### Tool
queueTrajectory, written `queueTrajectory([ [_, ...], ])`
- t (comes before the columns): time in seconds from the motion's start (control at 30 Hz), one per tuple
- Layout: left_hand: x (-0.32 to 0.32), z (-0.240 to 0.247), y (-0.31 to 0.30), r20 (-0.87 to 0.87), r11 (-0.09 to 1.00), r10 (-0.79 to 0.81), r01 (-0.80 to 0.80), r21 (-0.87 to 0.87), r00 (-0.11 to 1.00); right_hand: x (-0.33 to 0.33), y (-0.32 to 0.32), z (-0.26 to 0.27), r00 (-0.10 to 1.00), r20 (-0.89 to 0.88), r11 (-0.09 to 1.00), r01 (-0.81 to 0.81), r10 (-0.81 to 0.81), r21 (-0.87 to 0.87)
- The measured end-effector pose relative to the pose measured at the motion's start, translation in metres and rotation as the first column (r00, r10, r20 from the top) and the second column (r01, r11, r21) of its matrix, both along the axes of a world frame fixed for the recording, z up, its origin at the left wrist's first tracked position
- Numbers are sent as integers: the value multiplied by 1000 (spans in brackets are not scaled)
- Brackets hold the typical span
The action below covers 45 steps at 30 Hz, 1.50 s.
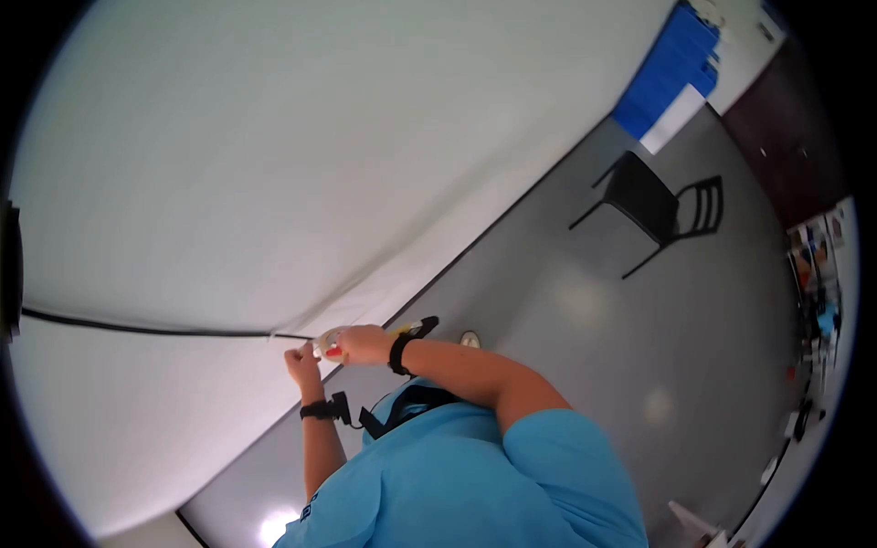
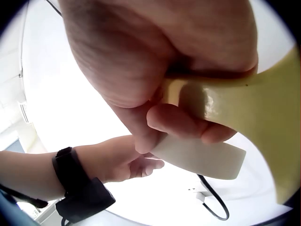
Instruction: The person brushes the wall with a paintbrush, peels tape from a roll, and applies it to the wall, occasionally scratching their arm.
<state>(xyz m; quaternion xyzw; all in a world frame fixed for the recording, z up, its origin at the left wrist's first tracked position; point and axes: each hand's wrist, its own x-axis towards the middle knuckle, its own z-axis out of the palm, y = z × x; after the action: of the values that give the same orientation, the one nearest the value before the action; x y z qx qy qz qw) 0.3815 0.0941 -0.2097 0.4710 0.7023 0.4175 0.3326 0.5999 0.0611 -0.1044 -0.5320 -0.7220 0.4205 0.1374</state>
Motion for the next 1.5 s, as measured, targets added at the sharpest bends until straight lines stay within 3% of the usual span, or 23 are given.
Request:
queueTrajectory([
  [0.03,-3,-7,-3,11,999,-40,40,0,999,1,-1,-7,999,23,999,-44,44,6],
  [0.07,-9,-18,-6,-81,990,-133,127,-68,988,-1,-1,-15,987,112,994,-112,111,1],
  [0.13,-24,-36,-9,-258,940,-320,272,-204,912,-2,-6,-35,989,97,993,-113,108,46],
  [0.17,-29,-48,-12,-238,903,-406,348,-253,882,0,-6,-46,978,110,984,-177,175,10],
  [0.2,-34,-59,-14,-216,857,-488,417,-303,846,2,-5,-50,983,116,990,-144,142,10],
  [0.27,-35,-71,-13,-84,813,-540,493,-310,838,6,-8,-48,958,210,979,-178,195,-96],
  [0.33,-16,-47,-8,99,765,-574,575,-289,813,13,-14,-74,976,195,994,-91,101,-58],
  [0.4,5,-27,-3,135,705,-670,682,-194,730,32,-30,-73,988,152,996,-23,36,-90],
  [0.57,70,35,-2,-46,524,-848,824,-215,527,73,-92,-44,946,43,935,323,-320,-146],
  [0.67,98,51,4,-124,448,-894,869,-209,431,80,-119,-25,881,2,866,464,-472,-186],
  [0.73,116,53,7,-101,367,-929,920,-139,356,81,-140,-23,776,-149,787,582,-613,-205],
  [0.8,140,62,5,23,271,-960,945,-182,280,88,-162,-29,731,-151,742,628,-666,-234],
  [0.87,162,71,-1,50,199,-976,963,-179,211,89,-187,-14,581,-134,592,752,-803,-290],
  [0.93,182,72,-8,170,88,-978,980,-179,119,93,-206,-10,535,-121,544,779,-836,-313],
  [1.03,210,96,-30,258,-4,-965,988,-153,36,96,-233,-23,463,-136,482,849,-876,-217],
  [1.1,222,122,-48,323,-78,-946,989,-129,-33,93,-247,-23,351,-197,384,908,-915,-166],
  [1.23,250,155,-76,236,-170,-962,977,-130,-136,115,-269,-6,307,-251,355,918,-918,-177],
  [1.4,279,177,-96,83,-207,-977,970,-128,-197,150,-268,10,435,-330,477,878,-838,-53],
  [1.5,285,186,-109,45,-226,-974,969,-101,-222,155,-273,37,442,-377,502,862,-814,-72],
])
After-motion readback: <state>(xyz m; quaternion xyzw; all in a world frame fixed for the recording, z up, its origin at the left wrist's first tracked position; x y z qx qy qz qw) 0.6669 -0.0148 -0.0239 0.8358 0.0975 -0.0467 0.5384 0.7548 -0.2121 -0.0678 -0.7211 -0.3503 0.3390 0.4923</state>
